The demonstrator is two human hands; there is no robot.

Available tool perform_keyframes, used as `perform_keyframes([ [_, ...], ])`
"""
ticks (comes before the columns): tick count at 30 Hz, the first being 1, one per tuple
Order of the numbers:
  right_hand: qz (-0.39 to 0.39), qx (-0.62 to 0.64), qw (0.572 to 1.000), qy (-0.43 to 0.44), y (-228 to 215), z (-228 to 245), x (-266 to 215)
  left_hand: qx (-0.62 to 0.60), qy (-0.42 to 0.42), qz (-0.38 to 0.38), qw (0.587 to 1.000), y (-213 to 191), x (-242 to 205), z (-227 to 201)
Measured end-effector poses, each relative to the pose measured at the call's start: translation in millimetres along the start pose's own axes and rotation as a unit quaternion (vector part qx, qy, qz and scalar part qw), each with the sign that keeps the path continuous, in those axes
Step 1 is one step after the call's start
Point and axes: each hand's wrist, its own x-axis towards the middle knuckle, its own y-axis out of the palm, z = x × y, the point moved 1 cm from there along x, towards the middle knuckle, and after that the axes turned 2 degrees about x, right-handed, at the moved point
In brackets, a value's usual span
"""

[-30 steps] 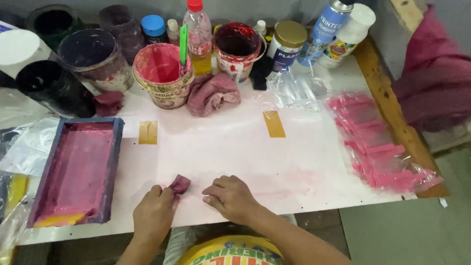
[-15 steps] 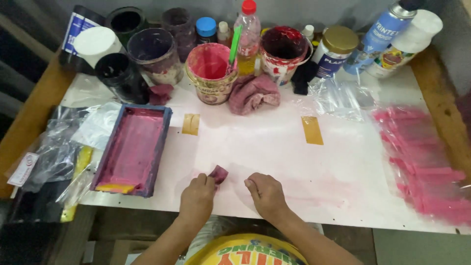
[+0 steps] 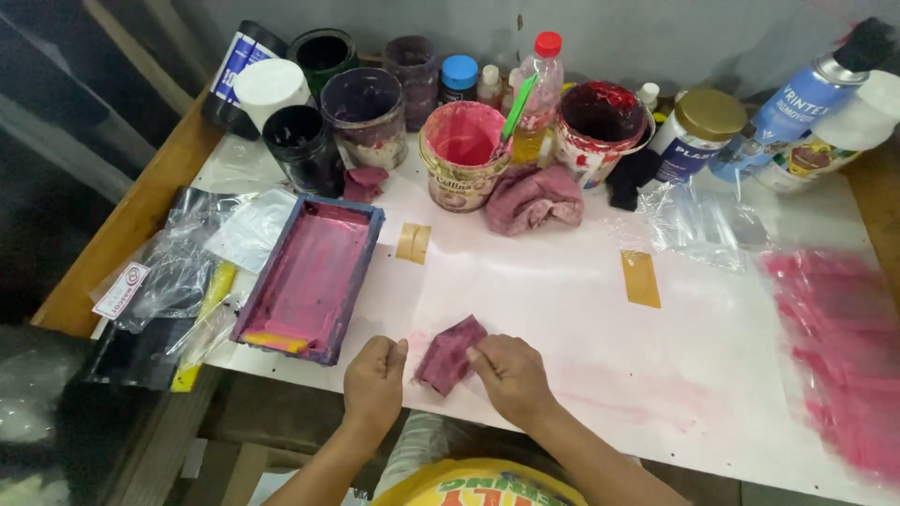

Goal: The person cleans a white work surface using a pink cloth and a black sponge, wiping away pink paint residue. They then place a clear plastic sheet onto the cleaned area and smooth it out with their hands.

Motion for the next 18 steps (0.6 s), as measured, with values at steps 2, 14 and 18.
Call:
perform_keyframes([
  [2,0.021,-0.073,0.992,-0.100,16,4,8,-0.012,-0.051,0.017,0.998,-5,-2,-14],
  [14,0.343,-0.359,0.839,0.222,-125,-23,-99,0.062,0.316,-0.107,0.941,16,8,3],
  [18,0.090,-0.444,0.824,0.340,-194,-120,-211,0.069,0.318,-0.109,0.939,17,7,1],
])
